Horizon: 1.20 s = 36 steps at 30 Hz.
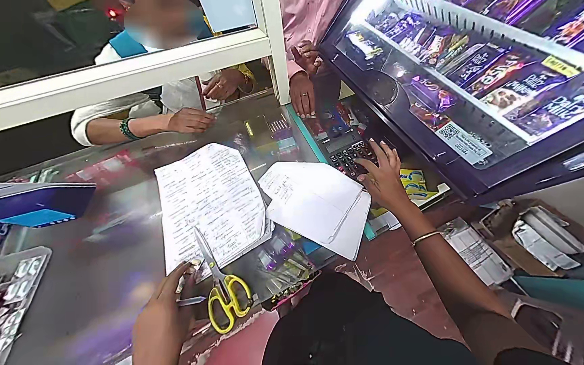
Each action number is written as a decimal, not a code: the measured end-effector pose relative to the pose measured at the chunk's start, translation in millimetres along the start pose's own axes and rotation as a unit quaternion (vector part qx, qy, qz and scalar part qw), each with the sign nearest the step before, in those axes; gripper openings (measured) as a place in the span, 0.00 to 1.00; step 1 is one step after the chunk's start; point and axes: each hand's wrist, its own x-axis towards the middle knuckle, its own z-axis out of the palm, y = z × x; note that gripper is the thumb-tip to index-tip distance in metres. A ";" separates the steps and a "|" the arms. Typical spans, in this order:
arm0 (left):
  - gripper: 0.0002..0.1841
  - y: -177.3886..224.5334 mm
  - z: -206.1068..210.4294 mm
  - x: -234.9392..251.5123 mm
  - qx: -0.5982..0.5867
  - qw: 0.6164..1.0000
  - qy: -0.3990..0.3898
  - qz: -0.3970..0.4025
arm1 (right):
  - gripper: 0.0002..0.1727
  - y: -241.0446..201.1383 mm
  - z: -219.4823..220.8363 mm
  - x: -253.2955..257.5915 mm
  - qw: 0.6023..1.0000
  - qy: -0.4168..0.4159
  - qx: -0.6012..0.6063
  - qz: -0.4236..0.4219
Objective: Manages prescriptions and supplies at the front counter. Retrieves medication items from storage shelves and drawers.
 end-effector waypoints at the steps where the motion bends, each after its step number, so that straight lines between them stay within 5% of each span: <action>1: 0.17 -0.1 -0.6 0.4 0.001 1.000 0.002 0.003 | 0.36 -0.2 -0.2 1.9 1.000 -0.003 -0.007 0.003; 15: 0.16 0.7 -11.3 1.5 -0.018 1.000 0.002 0.004 | 0.36 4.5 -0.2 -6.7 0.993 0.053 -0.075 0.077; 26: 0.17 1.2 -22.1 -3.1 -0.019 1.000 0.014 -0.001 | 0.39 1.2 9.1 2.1 0.999 -0.026 -0.004 -0.037; 36: 0.18 27.8 -31.8 -8.4 -0.022 0.999 0.024 0.015 | 0.34 5.7 -1.5 -11.4 0.980 0.192 -0.031 0.025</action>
